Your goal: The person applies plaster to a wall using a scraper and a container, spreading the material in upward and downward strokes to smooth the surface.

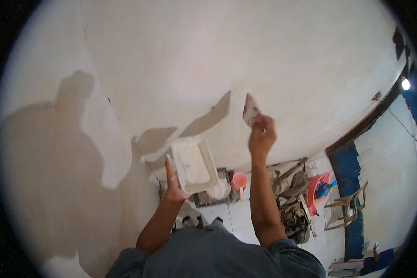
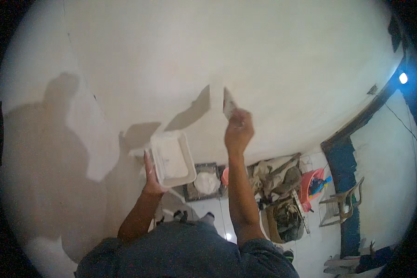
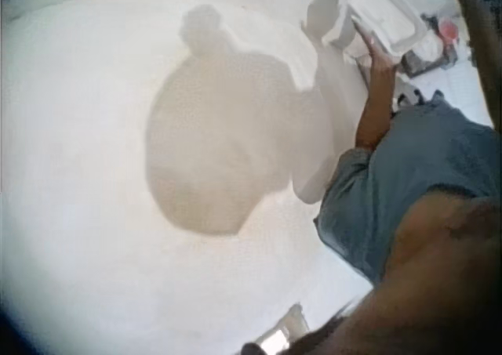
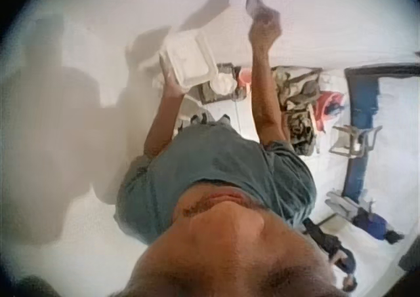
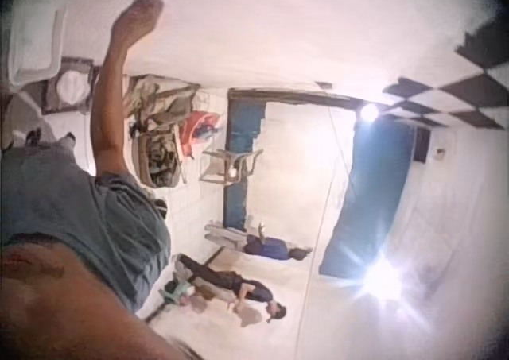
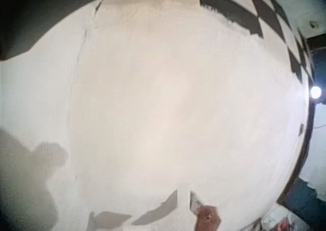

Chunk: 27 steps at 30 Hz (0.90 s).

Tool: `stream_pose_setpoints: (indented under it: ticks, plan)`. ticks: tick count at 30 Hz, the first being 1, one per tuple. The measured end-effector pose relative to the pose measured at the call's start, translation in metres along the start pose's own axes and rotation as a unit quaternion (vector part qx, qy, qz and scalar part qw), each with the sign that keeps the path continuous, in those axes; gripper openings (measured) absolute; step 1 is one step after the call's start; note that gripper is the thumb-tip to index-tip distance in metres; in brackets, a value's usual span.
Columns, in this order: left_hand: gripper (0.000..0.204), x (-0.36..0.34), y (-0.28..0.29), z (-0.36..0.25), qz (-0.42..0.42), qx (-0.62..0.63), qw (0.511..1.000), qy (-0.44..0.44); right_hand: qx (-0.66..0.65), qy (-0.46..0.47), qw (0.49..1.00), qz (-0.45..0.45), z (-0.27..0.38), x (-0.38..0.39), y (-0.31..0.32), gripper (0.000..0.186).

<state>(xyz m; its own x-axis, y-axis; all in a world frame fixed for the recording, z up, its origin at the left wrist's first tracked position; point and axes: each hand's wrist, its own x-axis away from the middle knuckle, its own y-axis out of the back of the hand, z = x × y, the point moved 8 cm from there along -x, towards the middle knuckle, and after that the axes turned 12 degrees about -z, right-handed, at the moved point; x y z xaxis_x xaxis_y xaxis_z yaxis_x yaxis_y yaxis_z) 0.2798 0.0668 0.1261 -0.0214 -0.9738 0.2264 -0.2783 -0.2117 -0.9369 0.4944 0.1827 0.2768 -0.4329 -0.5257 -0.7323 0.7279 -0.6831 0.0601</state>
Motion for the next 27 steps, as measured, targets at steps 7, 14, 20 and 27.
stream_pose_setpoints:
  ticks: [7, 14, 20, 27]
  plan:
    - [0.087, -0.013, 0.019, 0.009, -0.06, -0.016, 0.997, 0.045, -0.196, -0.312, 0.924, 0.1, 0.007, 0.052, 0.018, 0.04]
    - [0.083, -0.014, 0.021, 0.009, -0.076, -0.027, 0.996, 0.048, 0.057, -0.149, 0.94, 0.301, 0.025, 0.125, -0.009, 0.056]
    - [0.083, -0.018, 0.029, 0.015, -0.091, -0.008, 0.991, 0.096, 0.08, -0.117, 0.94, 0.311, 0.017, 0.131, -0.021, 0.055]
    - [0.081, -0.02, 0.036, 0.018, -0.076, 0.027, 0.989, 0.123, 0.116, -0.13, 0.931, 0.321, 0.025, 0.131, -0.023, 0.055]
